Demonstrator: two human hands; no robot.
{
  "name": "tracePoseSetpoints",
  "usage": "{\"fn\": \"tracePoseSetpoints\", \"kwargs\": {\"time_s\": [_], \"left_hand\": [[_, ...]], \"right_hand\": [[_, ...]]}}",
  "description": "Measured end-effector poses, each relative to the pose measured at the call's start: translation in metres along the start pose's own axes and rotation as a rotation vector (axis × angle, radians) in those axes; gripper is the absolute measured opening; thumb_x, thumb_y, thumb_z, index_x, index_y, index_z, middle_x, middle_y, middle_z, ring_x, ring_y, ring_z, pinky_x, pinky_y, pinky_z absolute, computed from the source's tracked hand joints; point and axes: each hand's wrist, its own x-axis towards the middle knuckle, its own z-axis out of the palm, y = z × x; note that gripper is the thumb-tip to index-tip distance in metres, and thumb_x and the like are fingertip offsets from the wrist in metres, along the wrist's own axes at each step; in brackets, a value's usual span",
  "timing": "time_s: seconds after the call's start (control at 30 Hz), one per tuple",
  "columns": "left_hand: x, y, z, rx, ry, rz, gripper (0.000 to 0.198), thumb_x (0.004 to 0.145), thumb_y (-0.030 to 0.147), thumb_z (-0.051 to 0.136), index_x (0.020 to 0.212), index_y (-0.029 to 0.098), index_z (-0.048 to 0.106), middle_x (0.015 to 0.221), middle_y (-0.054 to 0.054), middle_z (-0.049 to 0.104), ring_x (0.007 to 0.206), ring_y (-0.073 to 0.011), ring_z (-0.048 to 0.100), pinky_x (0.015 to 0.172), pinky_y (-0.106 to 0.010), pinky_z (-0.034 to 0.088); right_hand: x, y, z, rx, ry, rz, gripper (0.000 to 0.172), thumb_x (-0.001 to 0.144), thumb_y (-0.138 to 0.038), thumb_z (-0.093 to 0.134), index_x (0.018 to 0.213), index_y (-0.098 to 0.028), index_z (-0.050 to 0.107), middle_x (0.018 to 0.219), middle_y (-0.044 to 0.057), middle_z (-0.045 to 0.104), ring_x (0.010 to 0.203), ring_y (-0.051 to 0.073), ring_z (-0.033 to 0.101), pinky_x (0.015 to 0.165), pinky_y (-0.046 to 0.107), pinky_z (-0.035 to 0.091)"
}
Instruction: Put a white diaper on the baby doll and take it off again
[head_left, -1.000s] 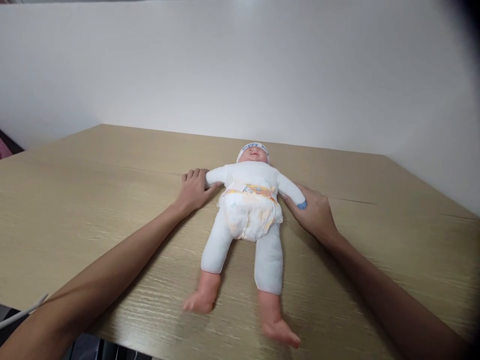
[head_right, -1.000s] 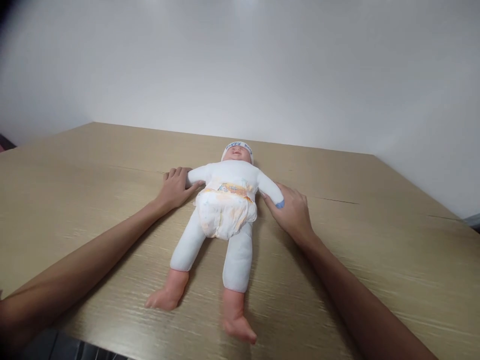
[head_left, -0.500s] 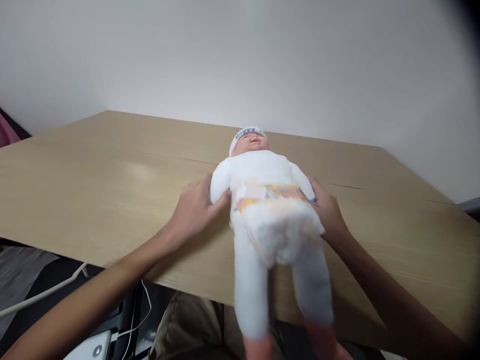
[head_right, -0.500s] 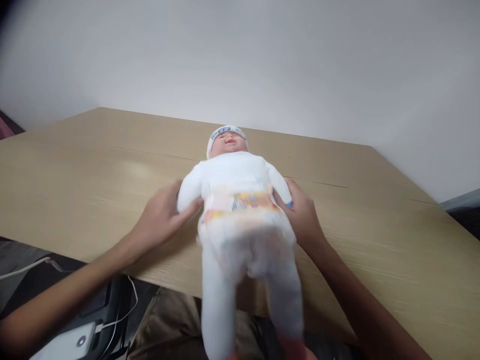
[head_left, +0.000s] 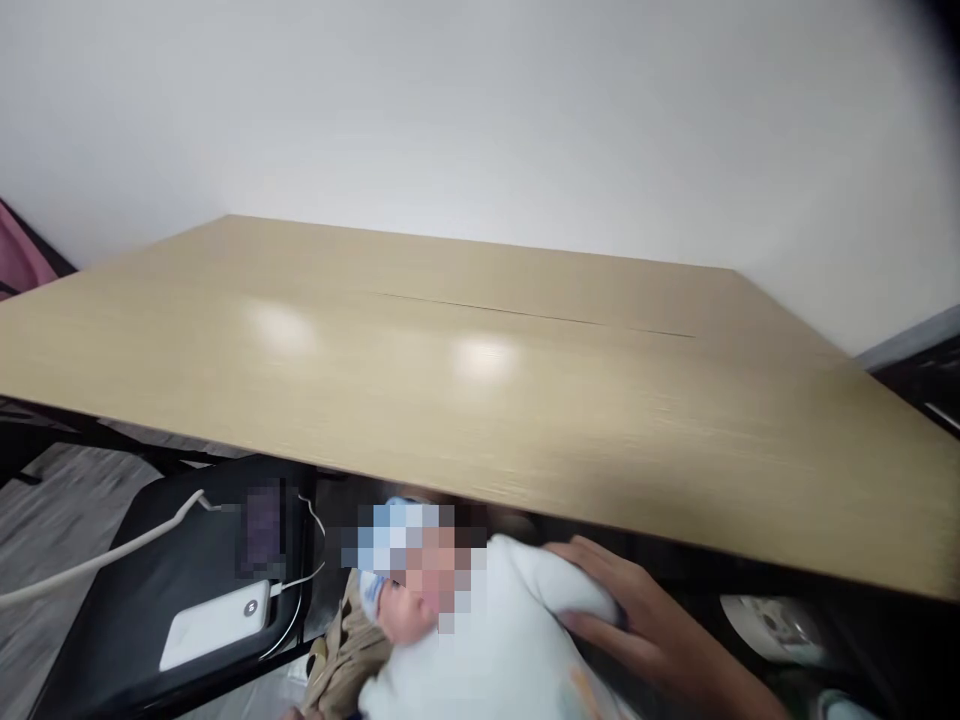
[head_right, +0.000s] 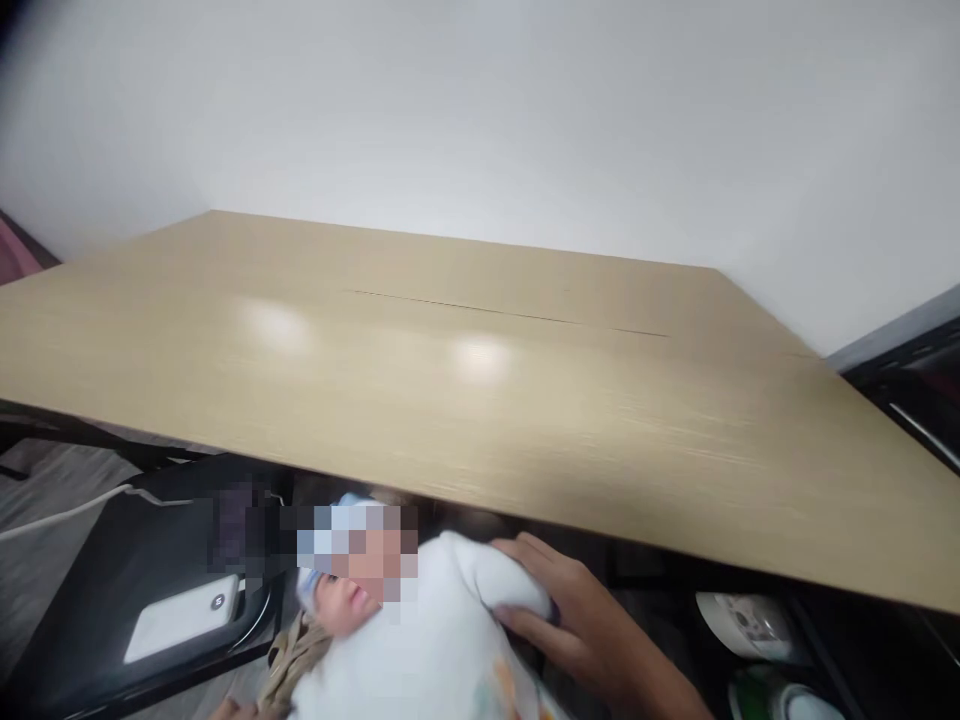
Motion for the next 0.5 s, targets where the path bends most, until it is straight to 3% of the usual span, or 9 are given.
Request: {"fn": "tracePoseSetpoints", "kwargs": {"time_s": [0.07, 0.13, 0.2, 0.23, 0.3, 0.37, 0.43, 0.5], "left_hand": [[0.018, 0.001, 0.0, 0.001, 0.027, 0.002, 0.041, 0.095, 0.053, 0.087, 0.135, 0.049, 0.081, 0.147, -0.009, 0.076, 0.136, -0.0383, 0.071, 0.095, -0.053, 0.068], [0.039, 0.001, -0.002, -0.005, 0.053, -0.001, 0.055, 0.081, 0.051, 0.094, 0.134, 0.061, 0.081, 0.14, -0.007, 0.081, 0.139, -0.0484, 0.07, 0.087, -0.064, 0.066], [0.054, 0.002, -0.005, -0.019, 0.072, -0.02, 0.056, 0.081, 0.053, 0.092, 0.135, 0.064, 0.08, 0.135, -0.005, 0.083, 0.14, -0.0524, 0.069, 0.088, -0.069, 0.063], [0.057, 0.002, -0.007, -0.025, 0.076, -0.033, 0.052, 0.087, 0.056, 0.089, 0.137, 0.061, 0.079, 0.137, -0.005, 0.083, 0.14, -0.0506, 0.069, 0.092, -0.068, 0.063], [0.052, 0.0, -0.01, -0.03, 0.072, -0.06, 0.044, 0.097, 0.059, 0.083, 0.14, 0.049, 0.078, 0.139, -0.009, 0.08, 0.137, -0.0424, 0.071, 0.1, -0.06, 0.065], [0.035, -0.01, -0.013, -0.03, 0.06, -0.089, 0.039, 0.098, 0.065, 0.08, 0.13, 0.043, 0.08, 0.129, -0.008, 0.081, 0.124, -0.0382, 0.075, 0.094, -0.055, 0.067], [0.015, -0.032, -0.02, -0.032, 0.05, -0.13, 0.039, 0.09, 0.08, 0.074, 0.105, 0.046, 0.085, 0.104, -0.005, 0.082, 0.102, -0.0425, 0.078, 0.078, -0.058, 0.066], [0.001, -0.071, -0.035, -0.064, 0.094, -0.179, 0.059, 0.086, 0.093, 0.057, 0.079, 0.04, 0.081, 0.085, -0.005, 0.078, 0.084, -0.0439, 0.077, 0.072, -0.059, 0.063]], "right_hand": [[0.023, 0.017, 0.038, 0.006, 0.048, 0.041, 0.058, 0.103, -0.056, 0.073, 0.158, -0.039, 0.073, 0.163, 0.011, 0.07, 0.156, 0.047, 0.06, 0.129, 0.064, 0.051], [0.04, 0.036, 0.064, -0.018, -0.017, 0.051, 0.055, 0.101, -0.05, 0.073, 0.154, -0.036, 0.077, 0.16, 0.013, 0.072, 0.153, 0.046, 0.062, 0.129, 0.067, 0.049], [0.049, 0.046, 0.075, -0.022, -0.046, 0.006, 0.056, 0.101, -0.046, 0.071, 0.155, -0.031, 0.076, 0.159, 0.014, 0.071, 0.153, 0.044, 0.062, 0.134, 0.068, 0.042], [0.049, 0.047, 0.075, -0.015, -0.034, -0.025, 0.057, 0.102, -0.043, 0.069, 0.157, -0.029, 0.074, 0.161, 0.014, 0.069, 0.155, 0.041, 0.06, 0.136, 0.068, 0.039], [0.047, 0.037, 0.072, 0.029, 0.036, -0.088, 0.056, 0.106, -0.036, 0.061, 0.161, -0.029, 0.069, 0.166, 0.013, 0.064, 0.159, 0.035, 0.055, 0.139, 0.064, 0.035], [0.044, 0.018, 0.067, 0.107, 0.092, -0.139, 0.052, 0.112, -0.031, 0.052, 0.16, -0.03, 0.069, 0.167, 0.011, 0.063, 0.158, 0.03, 0.055, 0.138, 0.057, 0.037], [0.044, -0.004, 0.066, 0.192, 0.09, -0.188, 0.044, 0.117, -0.034, 0.047, 0.152, -0.029, 0.075, 0.158, 0.011, 0.07, 0.15, 0.028, 0.062, 0.134, 0.052, 0.043], [0.047, -0.025, 0.069, 0.249, 0.077, -0.24, 0.039, 0.12, -0.042, 0.049, 0.138, -0.028, 0.081, 0.145, 0.011, 0.076, 0.141, 0.028, 0.067, 0.129, 0.049, 0.048]]}}
